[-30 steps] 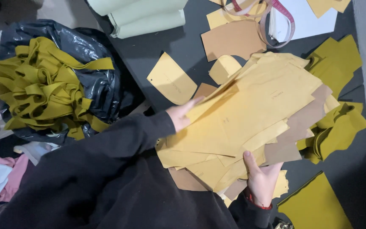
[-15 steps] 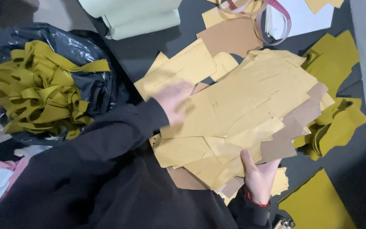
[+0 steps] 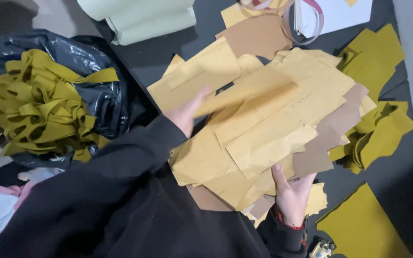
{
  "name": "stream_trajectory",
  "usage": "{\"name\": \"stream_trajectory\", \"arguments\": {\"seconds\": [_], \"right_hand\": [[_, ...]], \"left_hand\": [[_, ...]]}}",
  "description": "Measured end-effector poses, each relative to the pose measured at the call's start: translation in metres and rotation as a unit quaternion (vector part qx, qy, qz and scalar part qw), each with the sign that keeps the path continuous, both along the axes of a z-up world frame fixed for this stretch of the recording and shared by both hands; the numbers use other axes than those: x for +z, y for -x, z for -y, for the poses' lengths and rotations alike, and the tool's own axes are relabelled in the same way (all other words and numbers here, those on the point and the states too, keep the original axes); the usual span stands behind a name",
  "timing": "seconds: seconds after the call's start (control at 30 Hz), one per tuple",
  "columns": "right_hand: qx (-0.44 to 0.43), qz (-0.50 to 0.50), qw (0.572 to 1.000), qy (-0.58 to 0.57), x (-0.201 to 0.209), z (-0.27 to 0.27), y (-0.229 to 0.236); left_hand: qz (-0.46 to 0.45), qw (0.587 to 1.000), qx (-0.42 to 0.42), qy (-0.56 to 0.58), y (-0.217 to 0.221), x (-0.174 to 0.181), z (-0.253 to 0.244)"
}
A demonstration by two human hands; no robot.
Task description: The person sorts through a stack of paper patterns on a table, then places a pattern on a piece of yellow fabric. They trace the pattern with a pen and use a rotary cutter to cut the fabric along the traced lines. The person repeats this process with another pattern piece.
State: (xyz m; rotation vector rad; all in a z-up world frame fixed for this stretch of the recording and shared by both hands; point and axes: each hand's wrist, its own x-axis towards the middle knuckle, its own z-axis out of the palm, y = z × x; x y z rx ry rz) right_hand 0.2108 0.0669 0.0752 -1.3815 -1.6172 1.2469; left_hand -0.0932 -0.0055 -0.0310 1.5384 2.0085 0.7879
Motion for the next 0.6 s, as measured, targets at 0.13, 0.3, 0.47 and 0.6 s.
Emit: {"name": "stream_trajectory", "arguments": {"seconds": [0.13,0.3,0.47,0.6], "right_hand": [[-0.005,-0.04,0.999,0.015,-0.002,-0.002,0.003],[-0.001,-0.028,0.999,0.025,0.002,0.0,0.006],[0.004,-0.031,0.999,-0.021,0.008,0.001,0.015],[-0.006,-0.038,0.999,0.003,0.006,0.004,0.009]], "left_hand": [[-0.014,0.999,0.032,0.009,0.01,0.09,-0.007],[-0.088,0.963,-0.247,0.063,-0.046,0.086,-0.034],[-0.035,0.993,-0.095,0.053,-0.039,-0.007,-0.054],[-0.179,0.971,-0.147,0.065,-0.039,-0.018,-0.044]]}}
